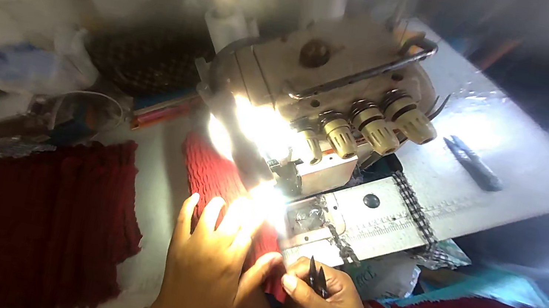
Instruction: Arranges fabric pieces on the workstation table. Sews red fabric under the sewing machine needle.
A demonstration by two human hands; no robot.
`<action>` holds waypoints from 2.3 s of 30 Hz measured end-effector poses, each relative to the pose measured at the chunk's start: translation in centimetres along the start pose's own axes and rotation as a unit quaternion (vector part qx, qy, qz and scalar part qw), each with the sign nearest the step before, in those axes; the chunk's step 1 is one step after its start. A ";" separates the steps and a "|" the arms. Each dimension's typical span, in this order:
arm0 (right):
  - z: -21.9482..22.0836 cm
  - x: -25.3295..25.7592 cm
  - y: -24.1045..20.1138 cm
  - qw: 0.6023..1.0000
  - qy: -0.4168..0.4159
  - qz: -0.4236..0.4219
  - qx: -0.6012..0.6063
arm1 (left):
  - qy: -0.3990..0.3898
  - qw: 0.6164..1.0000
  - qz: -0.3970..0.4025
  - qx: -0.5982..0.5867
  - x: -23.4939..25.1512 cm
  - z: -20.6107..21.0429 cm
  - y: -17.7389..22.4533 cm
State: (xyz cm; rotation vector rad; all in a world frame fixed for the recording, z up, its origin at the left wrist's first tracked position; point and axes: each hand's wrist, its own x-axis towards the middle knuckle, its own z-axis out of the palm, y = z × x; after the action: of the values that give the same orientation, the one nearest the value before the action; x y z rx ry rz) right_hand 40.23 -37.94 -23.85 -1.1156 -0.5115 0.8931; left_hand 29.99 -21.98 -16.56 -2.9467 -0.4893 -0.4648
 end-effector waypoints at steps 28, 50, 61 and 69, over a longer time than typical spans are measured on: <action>0.5 4.3 -0.5 0.989 0.048 -0.115 -0.077 | 0.121 0.992 0.008 0.019 0.2 1.4 1.4; -0.6 3.3 -1.0 0.964 0.020 -0.163 -0.210 | 0.176 0.977 -0.064 -0.105 -2.4 3.8 2.2; 0.2 3.6 -1.1 0.969 0.042 -0.144 -0.198 | 0.179 0.979 -0.044 -0.086 -2.7 4.2 1.7; 0.5 3.9 -1.2 0.968 0.059 -0.161 -0.186 | 0.195 0.979 -0.030 -0.054 -2.0 3.6 1.5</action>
State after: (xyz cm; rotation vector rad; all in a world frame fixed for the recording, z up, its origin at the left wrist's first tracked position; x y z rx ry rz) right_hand 42.53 -34.63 -22.82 -1.3673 -0.7564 0.4519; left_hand 29.67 -23.39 -20.75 -2.8340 -0.5152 -1.0800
